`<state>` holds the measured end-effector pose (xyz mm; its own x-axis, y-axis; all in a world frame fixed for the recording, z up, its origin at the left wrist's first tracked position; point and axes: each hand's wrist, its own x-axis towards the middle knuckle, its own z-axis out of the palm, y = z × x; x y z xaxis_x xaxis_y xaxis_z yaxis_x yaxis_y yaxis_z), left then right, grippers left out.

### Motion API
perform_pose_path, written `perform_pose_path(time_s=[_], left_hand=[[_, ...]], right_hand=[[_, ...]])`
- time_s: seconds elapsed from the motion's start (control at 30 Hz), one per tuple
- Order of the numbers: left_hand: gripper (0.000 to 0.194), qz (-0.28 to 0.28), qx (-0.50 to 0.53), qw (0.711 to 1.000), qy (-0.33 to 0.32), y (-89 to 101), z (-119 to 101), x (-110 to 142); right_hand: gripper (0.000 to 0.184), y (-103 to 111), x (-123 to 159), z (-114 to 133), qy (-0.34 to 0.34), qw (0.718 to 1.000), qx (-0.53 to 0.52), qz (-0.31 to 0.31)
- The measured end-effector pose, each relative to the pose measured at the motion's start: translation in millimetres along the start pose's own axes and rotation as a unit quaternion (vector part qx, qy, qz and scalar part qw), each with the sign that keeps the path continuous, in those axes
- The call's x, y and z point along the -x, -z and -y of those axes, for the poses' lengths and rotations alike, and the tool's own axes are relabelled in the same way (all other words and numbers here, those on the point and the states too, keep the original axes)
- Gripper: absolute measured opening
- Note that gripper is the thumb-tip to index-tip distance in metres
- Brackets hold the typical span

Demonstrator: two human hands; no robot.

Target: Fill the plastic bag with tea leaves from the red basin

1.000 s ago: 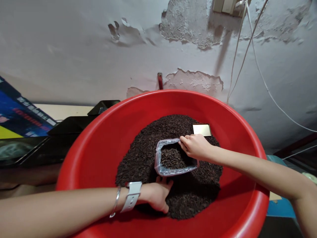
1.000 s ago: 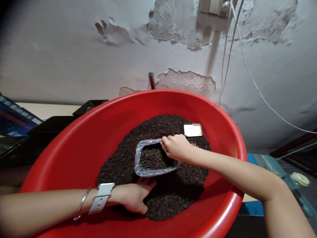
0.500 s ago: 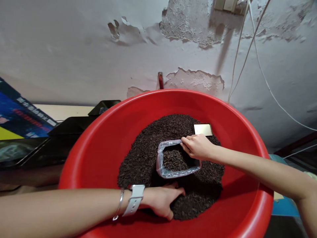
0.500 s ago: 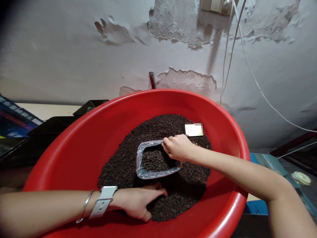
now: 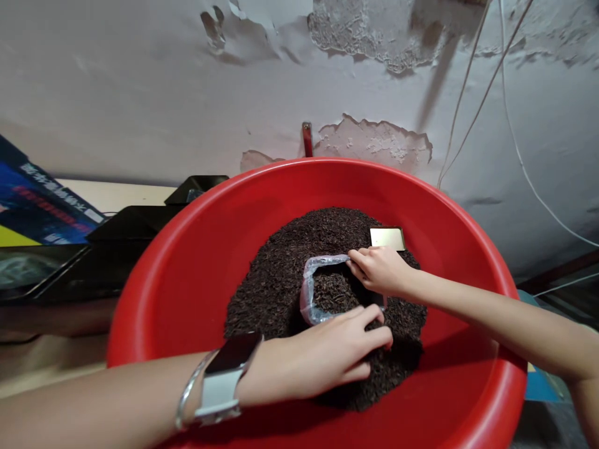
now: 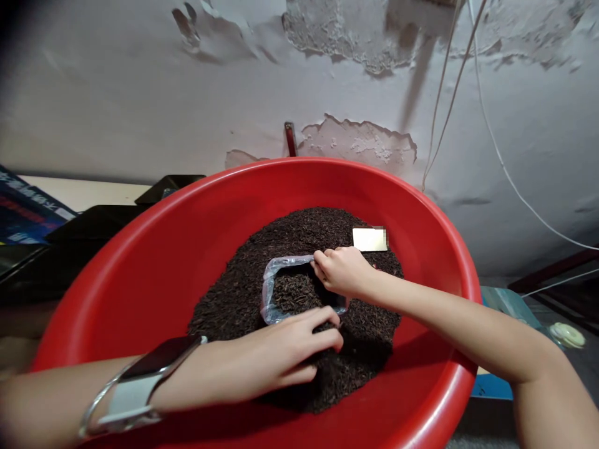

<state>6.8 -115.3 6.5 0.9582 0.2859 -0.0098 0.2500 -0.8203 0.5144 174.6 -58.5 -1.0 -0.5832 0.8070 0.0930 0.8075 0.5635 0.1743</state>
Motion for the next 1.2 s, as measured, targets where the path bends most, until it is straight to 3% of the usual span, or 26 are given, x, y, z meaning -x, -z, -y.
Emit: perform_pose_path(time_s=[0.07,0.17,0.23,0.3,0.4,0.53,0.6,0.67,0.77,0.87,1.0,1.2], left_hand=[[0.022,-0.07,-0.036,0.997,0.005,8.9,2.3,0.3],[0.026,-0.164,-0.094,0.977,0.094,19.6,9.0,1.9],[0.026,-0.192,-0.132,0.959,0.158,24.1,12.1,2.5],[0.026,-0.192,-0.159,0.952,0.178,25.4,12.1,2.2],[0.022,-0.138,-0.169,0.969,0.115,20.7,6.7,1.2],[0.013,0.044,-0.14,0.989,-0.015,6.1,1.3,0.4],[0.016,0.119,-0.118,0.985,-0.034,-2.0,3.7,0.4],[0.027,0.189,-0.091,0.978,-0.003,-9.8,9.2,0.8],[0.055,0.29,-0.067,0.944,0.14,-22.1,18.5,3.2],[0.073,0.291,-0.057,0.915,0.273,-37.7,25.0,7.8],[0.08,0.185,-0.016,0.931,0.314,-55.8,30.1,11.3],[0.089,0.27,0.083,0.911,0.301,-50.8,33.8,4.9]], right_hand=[[0.03,1.7,-0.2,-0.1,0.0,1.0,0.0,0.015],[0.023,4.9,0.0,0.0,0.009,0.999,-0.001,0.039],[0.022,6.0,0.2,0.0,0.009,0.999,-0.001,0.04],[0.022,5.9,0.3,0.1,0.008,0.999,-0.006,0.038],[0.025,4.1,-0.1,0.8,0.001,0.999,-0.009,0.032],[0.029,1.8,-0.6,1.7,-0.01,1.0,-0.005,0.009],[0.028,1.7,-0.6,1.5,-0.008,1.0,-0.005,0.006],[0.028,2.2,-0.5,1.3,-0.01,1.0,-0.005,0.006],[0.029,3.4,-0.4,1.3,-0.01,1.0,-0.003,0.01],[0.029,3.7,-0.4,1.4,-0.005,1.0,-0.004,0.015],[0.029,0.7,-0.9,0.1,-0.002,1.0,-0.011,0.009],[0.029,-4.6,-2.3,-1.4,-0.001,1.0,-0.016,-0.008]])
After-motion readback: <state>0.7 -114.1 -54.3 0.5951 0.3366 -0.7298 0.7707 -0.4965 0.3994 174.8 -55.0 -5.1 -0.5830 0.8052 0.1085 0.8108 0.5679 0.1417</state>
